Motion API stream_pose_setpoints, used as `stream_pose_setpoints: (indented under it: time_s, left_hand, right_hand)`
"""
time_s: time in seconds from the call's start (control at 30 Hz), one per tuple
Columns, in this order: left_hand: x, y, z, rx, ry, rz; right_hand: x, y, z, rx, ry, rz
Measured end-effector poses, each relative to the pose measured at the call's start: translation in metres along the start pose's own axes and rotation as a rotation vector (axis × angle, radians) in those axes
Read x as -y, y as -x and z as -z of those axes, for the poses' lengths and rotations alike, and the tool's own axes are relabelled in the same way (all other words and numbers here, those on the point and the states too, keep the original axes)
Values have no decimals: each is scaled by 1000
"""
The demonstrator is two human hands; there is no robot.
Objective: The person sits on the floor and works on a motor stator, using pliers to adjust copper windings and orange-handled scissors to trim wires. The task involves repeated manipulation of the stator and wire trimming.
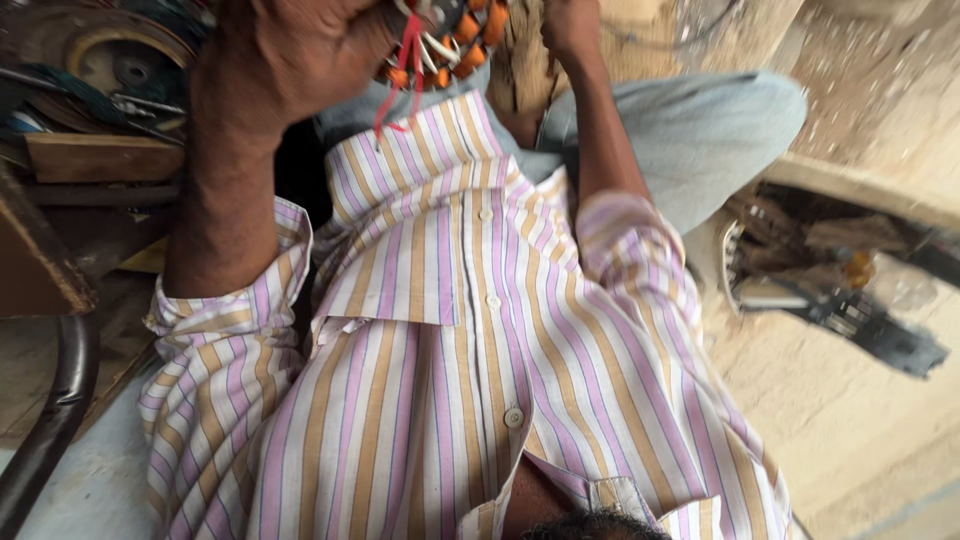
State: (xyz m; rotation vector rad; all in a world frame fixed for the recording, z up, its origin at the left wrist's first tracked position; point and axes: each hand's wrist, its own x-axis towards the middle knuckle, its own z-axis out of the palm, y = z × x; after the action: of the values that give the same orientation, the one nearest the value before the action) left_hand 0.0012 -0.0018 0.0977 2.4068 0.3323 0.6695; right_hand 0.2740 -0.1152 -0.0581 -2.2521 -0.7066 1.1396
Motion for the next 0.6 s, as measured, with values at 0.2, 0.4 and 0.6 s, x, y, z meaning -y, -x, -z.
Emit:
stream_pose_setpoints:
  time_s: [0.2, 0.4, 0.6]
  left_hand:
    - [-31, -45, 17, 8, 90, -124]
    - [-46, -76, 10, 83, 125, -216]
    - [-29, -77, -3, 315, 277, -231]
  right_hand:
    - [44, 40, 32, 503, -1386, -14]
    - [40, 76, -15, 683, -1807, 43]
    - [-3, 64, -31, 899, -1851, 216]
